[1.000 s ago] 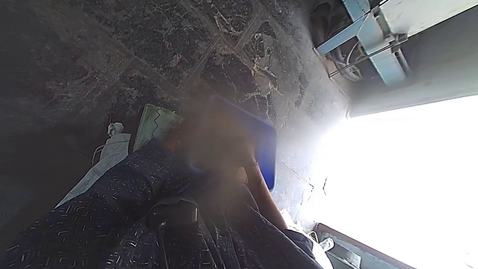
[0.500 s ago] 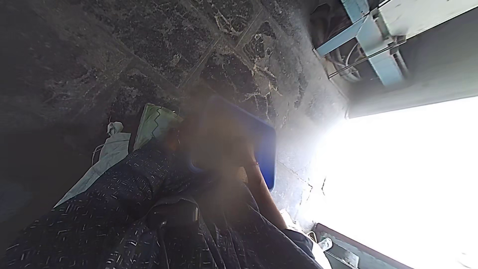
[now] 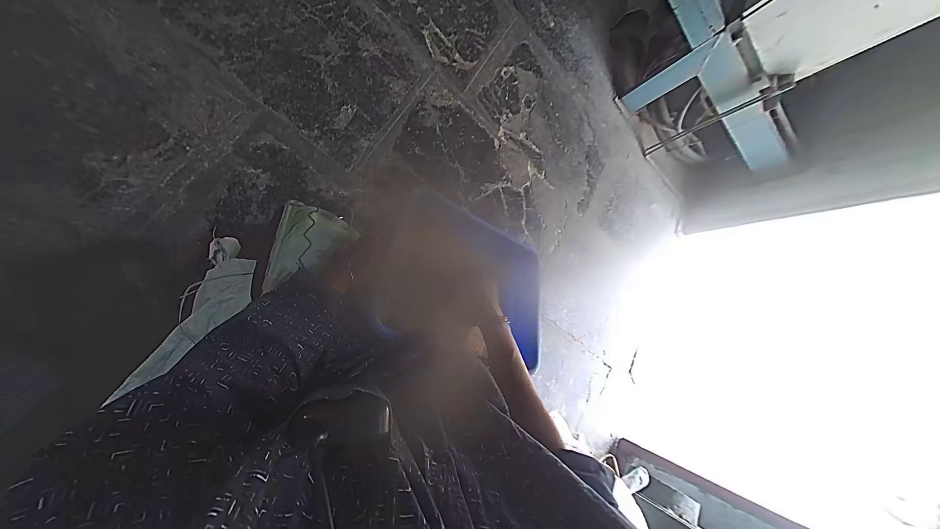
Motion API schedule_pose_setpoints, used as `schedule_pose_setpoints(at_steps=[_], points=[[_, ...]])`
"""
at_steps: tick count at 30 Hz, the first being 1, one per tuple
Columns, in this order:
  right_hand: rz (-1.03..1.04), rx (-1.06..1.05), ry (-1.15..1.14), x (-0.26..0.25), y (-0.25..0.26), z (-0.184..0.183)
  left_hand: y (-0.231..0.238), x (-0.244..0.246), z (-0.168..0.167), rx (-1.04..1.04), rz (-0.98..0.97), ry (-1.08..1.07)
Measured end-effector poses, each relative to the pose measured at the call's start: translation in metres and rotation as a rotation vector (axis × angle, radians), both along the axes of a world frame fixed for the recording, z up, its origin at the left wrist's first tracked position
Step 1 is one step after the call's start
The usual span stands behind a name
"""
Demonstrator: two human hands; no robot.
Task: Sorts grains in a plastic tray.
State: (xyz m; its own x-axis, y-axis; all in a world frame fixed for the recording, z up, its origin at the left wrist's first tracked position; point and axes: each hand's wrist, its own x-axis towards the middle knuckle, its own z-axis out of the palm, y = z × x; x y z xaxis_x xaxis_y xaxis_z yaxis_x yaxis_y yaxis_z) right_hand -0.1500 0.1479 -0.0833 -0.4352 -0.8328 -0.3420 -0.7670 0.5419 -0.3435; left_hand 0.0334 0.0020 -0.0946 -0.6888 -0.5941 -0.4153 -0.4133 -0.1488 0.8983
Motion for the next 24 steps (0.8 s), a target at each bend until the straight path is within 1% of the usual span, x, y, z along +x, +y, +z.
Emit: schedule_pose_setpoints(at_steps=[3,8,14,24], points=[[-0.004,0.035,-0.012,0.0,-0.002,0.0022,0.0001,-0.0002,-0.0006,0.01,0.009,-0.002],[-0.028,0.032,-0.011,0.0009,-0.0024,0.0014,-0.0004,-0.0007,-0.0001,0.059,0.013,-0.012],[-0.009,0.042,-0.028,-0.0007,-0.0022,0.0018,-0.001,-0.0001,-0.0013,0.005,-0.016,-0.011],[-0.017,0.063,-0.044,-0.0013,-0.0036,0.0021,-0.0038,-0.0002,-0.0016,0.007,-0.059,-0.048]])
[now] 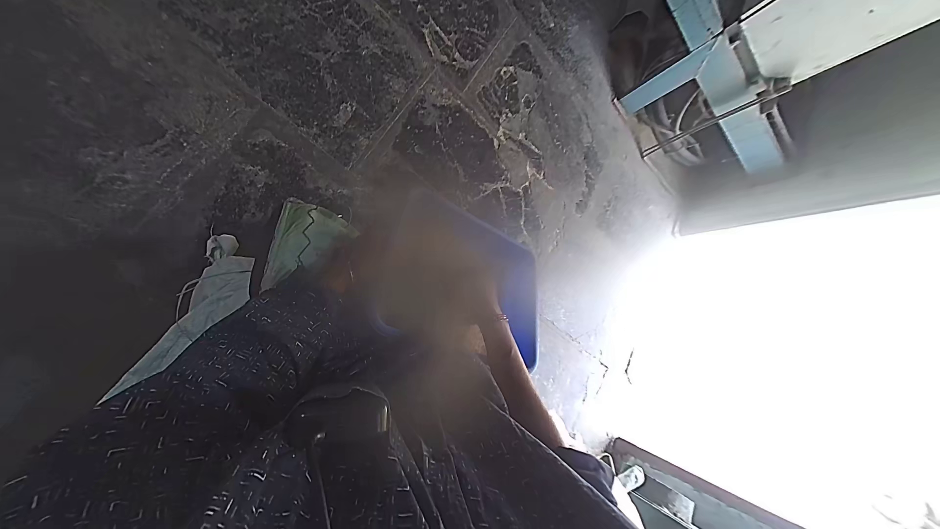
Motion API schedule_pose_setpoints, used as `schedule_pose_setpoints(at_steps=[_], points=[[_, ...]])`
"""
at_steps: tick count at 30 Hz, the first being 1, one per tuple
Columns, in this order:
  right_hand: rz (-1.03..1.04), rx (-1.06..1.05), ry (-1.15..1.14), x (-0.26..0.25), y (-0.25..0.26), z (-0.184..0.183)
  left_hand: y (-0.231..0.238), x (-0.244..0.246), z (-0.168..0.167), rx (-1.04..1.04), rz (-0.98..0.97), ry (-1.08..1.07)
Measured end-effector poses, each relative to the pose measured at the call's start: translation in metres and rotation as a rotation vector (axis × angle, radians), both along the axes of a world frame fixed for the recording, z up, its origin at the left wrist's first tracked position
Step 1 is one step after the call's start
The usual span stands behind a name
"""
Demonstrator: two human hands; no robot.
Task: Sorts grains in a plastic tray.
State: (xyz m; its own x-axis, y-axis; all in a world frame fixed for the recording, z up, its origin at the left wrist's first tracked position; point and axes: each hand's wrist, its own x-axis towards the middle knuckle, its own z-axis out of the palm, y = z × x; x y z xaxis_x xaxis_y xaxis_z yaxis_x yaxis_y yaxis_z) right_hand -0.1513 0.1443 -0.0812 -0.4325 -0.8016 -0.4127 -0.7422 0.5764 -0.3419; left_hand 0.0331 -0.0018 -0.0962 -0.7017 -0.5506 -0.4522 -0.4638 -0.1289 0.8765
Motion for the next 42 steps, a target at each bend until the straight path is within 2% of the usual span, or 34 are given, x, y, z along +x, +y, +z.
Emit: schedule_pose_setpoints(at_steps=[10,36,42], points=[[0.008,0.007,0.012,-0.001,-0.001,-0.001,0.004,-0.001,-0.001,0.027,0.078,0.016],[0.033,0.048,0.043,0.008,-0.002,0.005,0.003,0.001,0.001,0.0,0.04,0.053],[0.003,-0.27,0.066,0.009,0.008,0.0,0.003,0.001,0.001,-0.009,0.033,0.046]])
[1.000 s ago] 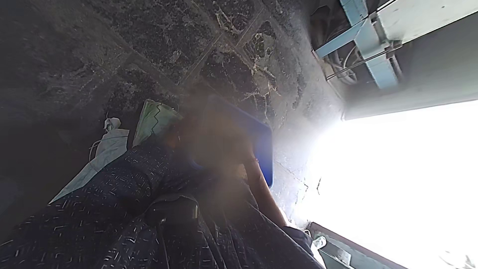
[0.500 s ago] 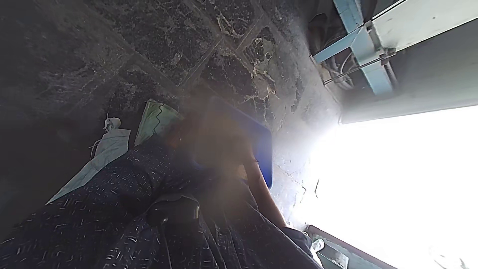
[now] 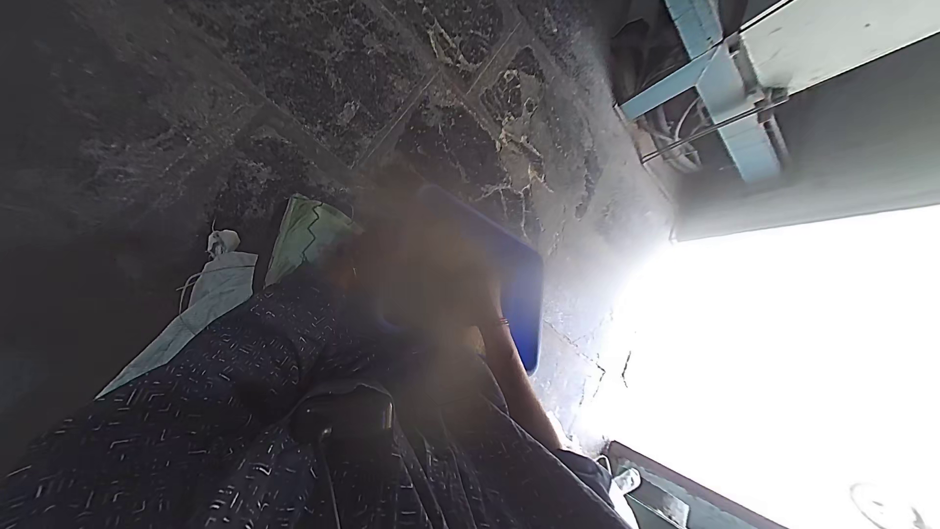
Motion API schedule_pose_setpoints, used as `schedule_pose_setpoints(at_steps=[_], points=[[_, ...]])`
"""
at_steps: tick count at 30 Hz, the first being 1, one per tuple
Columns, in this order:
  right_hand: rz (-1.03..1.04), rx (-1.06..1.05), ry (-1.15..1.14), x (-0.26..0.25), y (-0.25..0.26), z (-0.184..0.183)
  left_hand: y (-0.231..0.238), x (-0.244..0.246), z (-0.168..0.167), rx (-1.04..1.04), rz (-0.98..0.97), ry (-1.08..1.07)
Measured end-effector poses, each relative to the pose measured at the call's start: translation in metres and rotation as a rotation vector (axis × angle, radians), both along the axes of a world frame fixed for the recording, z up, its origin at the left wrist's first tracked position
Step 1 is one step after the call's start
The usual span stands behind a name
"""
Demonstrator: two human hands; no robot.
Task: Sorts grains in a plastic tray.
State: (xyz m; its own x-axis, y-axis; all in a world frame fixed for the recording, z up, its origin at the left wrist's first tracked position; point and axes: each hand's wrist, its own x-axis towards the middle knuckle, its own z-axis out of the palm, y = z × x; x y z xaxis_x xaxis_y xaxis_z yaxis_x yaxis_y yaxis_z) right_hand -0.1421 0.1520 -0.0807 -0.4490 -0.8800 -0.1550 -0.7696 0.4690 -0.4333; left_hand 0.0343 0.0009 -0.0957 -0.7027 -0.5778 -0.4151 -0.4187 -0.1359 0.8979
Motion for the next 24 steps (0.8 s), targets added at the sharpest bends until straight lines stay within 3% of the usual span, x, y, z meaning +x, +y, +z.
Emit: schedule_pose_setpoints(at_steps=[6,24], points=[[-0.076,-0.154,0.072,-0.004,0.001,-0.006,0.001,0.0,-0.001,0.005,0.009,0.013],[-0.183,-0.256,0.124,0.001,-0.002,0.006,0.001,-0.001,0.001,0.025,0.026,-0.005]])
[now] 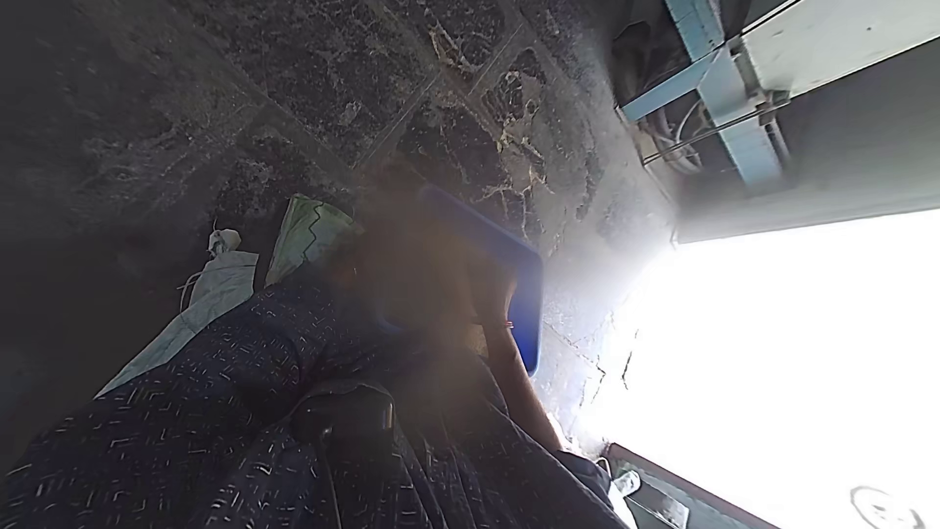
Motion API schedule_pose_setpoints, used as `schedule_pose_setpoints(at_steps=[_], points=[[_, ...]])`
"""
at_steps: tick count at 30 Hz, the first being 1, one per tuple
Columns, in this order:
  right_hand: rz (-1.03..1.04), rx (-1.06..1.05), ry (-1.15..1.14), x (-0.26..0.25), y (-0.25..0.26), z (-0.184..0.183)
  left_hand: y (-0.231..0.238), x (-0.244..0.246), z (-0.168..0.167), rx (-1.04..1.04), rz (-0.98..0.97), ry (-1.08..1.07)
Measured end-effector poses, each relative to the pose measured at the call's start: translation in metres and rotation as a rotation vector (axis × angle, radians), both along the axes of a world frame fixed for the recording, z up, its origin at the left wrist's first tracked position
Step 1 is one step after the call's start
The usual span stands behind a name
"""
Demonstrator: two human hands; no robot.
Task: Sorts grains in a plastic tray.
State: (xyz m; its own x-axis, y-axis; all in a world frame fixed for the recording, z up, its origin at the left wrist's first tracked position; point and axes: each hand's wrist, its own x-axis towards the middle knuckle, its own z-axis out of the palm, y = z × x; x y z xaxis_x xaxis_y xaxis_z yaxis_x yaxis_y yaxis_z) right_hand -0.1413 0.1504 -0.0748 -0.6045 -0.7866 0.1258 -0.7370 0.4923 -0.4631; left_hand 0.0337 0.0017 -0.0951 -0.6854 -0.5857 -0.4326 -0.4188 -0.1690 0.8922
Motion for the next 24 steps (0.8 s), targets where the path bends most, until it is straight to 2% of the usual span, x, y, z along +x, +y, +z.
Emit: schedule_pose_setpoints(at_steps=[5,10,24], points=[[0.086,0.09,-0.117,-0.003,0.002,-0.006,0.0,0.001,-0.001,-0.006,-0.007,0.003],[0.197,0.437,-0.211,0.003,-0.003,-0.003,-0.001,0.0,-0.001,-0.015,-0.022,0.014],[0.207,0.555,-0.21,0.005,-0.008,0.002,0.0,0.001,-0.002,-0.025,-0.014,0.006]])
